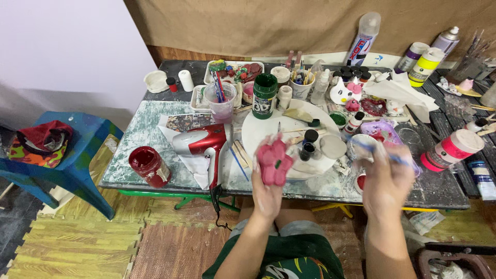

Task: The person paints a pink flower-shaped object using a brush, applying green paint to the center and pink paint to the petals. They use a hairdryer to dry the paint between applications and continue adding details to the object.

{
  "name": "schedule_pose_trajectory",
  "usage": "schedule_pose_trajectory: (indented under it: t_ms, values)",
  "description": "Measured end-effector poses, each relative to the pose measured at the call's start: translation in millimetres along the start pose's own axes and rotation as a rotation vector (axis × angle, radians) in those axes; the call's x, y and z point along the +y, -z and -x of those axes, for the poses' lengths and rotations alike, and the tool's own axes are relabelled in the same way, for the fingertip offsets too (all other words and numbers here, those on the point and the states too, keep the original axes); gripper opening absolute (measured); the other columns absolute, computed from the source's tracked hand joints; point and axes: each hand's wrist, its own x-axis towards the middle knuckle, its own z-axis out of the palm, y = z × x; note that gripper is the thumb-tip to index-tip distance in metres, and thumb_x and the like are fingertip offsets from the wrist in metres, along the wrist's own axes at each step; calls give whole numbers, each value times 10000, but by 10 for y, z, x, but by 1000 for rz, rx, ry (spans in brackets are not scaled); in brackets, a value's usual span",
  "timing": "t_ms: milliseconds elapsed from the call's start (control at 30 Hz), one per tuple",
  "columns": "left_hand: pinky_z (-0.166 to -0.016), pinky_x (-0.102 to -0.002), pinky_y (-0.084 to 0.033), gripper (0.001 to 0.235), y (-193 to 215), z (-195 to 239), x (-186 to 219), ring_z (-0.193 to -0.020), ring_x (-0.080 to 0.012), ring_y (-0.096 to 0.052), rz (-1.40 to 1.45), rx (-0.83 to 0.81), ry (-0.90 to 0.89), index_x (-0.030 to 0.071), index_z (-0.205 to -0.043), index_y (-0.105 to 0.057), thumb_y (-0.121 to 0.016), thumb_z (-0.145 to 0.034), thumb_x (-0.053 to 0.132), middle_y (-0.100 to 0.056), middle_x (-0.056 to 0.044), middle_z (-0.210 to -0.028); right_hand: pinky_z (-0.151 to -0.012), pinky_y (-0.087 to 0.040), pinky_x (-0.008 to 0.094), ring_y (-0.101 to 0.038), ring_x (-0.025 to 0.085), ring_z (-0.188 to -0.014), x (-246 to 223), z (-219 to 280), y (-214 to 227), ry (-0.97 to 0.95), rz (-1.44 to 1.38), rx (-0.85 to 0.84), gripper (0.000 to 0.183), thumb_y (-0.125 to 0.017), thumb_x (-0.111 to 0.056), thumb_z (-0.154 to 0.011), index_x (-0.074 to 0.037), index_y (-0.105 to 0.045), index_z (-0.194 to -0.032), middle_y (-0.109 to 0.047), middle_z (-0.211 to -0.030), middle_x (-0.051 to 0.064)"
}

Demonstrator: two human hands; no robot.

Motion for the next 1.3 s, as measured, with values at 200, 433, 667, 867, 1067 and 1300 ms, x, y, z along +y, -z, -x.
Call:
schedule_pose_trajectory:
  t_ms: [200,433,667,867,1067,1300]
  values:
    - [-1206,-538,-363,637,596,-382,-265,-1496,-368,-405,-44,114,-22,95,-1609,-273,-324,-1092,464,-369,-160,-1648,-664,-536,284,-758,200,-1033,857,-1038,-838,139,268,-331,121,-586,-134,-1110,-41,-508,-1110,-696,-1031,90]
    - [-1152,-534,-398,639,843,-412,-389,-1480,-363,-412,94,121,16,118,-1602,-283,-308,-1080,487,-380,-148,-1626,-747,-536,281,-709,143,-905,1174,-1178,-953,91,457,-331,150,-580,-139,-1102,-5,-521,-1074,-713,-949,81]
    - [-1173,-501,-388,667,844,-406,-422,-1491,-356,-399,54,125,25,122,-1616,-269,-327,-1079,515,-368,-139,-1642,-865,-539,303,-679,152,-966,916,-995,-985,311,494,-408,99,-619,-71,-1077,-22,-553,-1132,-705,-1075,108]
    - [-1179,-496,-389,671,837,-371,-456,-1494,-343,-395,84,111,31,137,-1619,-259,-318,-1073,522,-366,-129,-1644,-921,-517,414,-626,295,-1087,575,-894,-1002,648,884,-689,244,-707,4,-939,-37,-616,-1162,-665,-1125,136]
    - [-1161,-535,-407,668,712,-332,-354,-1475,-340,-413,85,139,71,130,-1609,-264,-318,-1066,516,-364,-133,-1634,-924,-517,386,-653,235,-1009,364,-499,-541,151,392,-364,183,-608,-33,-1041,-37,-613,-1225,-684,-1130,106]
    - [-1192,-531,-384,694,254,-133,-69,-1491,-356,-413,5,24,72,96,-1617,-243,-333,-1076,522,-343,-160,-1655,-960,-524,421,-710,274,-1034,172,-34,62,-258,-241,-203,175,-539,-149,-1115,-31,-646,-1187,-724,-1056,153]
